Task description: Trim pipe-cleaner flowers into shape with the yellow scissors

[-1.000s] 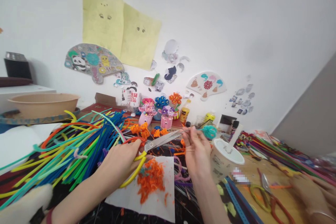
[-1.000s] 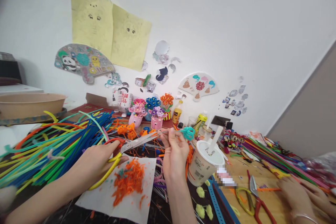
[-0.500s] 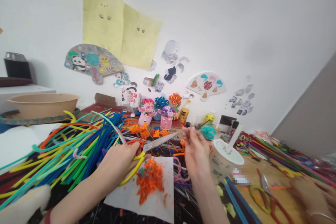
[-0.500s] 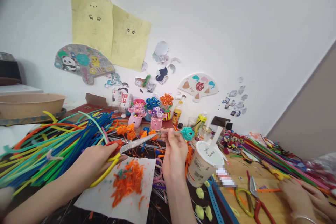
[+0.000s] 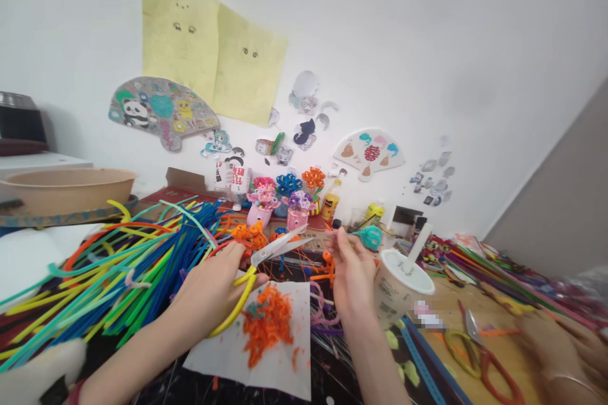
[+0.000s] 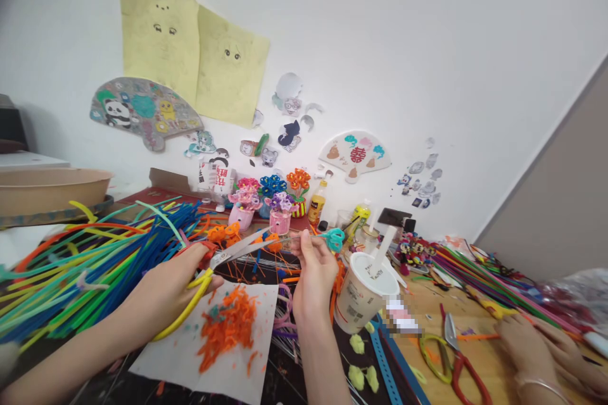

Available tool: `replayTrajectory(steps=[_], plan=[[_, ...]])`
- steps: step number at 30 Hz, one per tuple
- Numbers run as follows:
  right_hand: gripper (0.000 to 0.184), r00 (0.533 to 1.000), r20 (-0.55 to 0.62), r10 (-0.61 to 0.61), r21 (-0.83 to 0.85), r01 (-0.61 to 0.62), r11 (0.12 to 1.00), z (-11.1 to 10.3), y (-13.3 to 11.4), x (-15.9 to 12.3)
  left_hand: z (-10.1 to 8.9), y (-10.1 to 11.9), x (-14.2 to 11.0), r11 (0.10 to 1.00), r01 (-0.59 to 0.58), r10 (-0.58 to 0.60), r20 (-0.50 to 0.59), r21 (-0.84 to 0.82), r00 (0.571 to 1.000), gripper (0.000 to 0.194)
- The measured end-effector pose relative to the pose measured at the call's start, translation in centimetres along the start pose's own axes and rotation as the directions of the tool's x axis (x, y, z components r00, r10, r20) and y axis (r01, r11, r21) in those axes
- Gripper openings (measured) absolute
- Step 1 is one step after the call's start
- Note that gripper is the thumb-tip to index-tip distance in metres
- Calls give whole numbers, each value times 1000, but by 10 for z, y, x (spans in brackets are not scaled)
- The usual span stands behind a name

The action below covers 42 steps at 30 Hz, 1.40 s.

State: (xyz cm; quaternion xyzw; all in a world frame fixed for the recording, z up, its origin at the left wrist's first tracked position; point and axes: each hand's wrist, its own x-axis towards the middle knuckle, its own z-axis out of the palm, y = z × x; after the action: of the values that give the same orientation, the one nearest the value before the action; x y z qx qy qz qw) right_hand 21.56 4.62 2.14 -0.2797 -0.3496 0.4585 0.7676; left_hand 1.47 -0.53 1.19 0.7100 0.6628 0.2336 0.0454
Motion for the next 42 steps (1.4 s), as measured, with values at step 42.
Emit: replayTrajectory(steps=[42], plan=[[29,982,180,59,-331,4,944,7,16,-11,-2,12,-2,784,60,0,97,-617,995,45]])
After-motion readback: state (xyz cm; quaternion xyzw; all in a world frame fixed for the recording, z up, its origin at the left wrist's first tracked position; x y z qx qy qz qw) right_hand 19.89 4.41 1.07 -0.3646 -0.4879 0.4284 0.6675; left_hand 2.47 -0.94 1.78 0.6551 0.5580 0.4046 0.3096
